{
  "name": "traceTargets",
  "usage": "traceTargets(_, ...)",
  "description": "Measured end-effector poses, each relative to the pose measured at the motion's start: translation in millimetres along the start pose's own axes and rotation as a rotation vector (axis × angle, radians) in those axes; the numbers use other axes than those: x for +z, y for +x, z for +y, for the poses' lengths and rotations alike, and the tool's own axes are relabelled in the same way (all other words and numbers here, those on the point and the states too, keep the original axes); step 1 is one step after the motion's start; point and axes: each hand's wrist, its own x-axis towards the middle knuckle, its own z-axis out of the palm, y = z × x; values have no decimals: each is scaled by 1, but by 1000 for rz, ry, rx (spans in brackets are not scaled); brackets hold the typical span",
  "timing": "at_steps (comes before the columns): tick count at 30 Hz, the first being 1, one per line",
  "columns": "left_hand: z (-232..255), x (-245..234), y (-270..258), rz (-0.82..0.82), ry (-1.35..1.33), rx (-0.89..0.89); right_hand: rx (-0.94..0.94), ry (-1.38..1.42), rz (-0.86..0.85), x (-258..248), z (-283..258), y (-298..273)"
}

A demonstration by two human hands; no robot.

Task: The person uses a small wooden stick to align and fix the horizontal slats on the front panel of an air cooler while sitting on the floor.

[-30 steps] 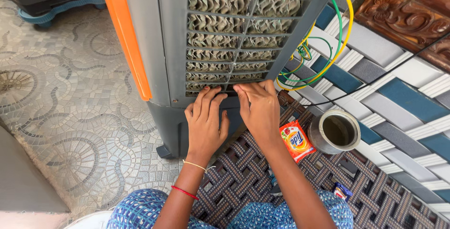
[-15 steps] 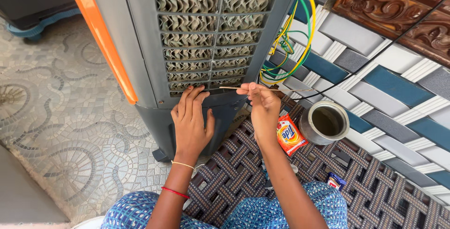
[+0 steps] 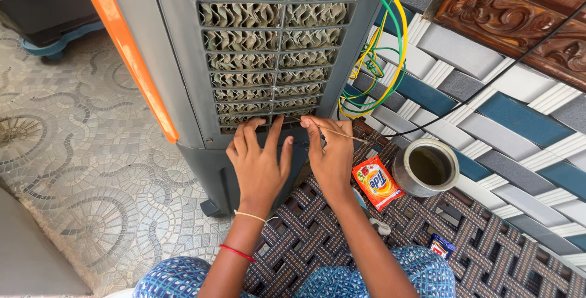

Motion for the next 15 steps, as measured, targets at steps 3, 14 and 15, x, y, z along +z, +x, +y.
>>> traceTargets(3, 7, 7, 6, -49, 37, -67, 157, 114, 26, 8, 9, 0)
traceTargets(14, 11, -15, 11, 28, 55, 20, 396, 725, -50, 32, 41, -12)
traceTargets(15, 8, -25, 9, 47, 46, 37, 387, 797, -79, 33, 41, -17)
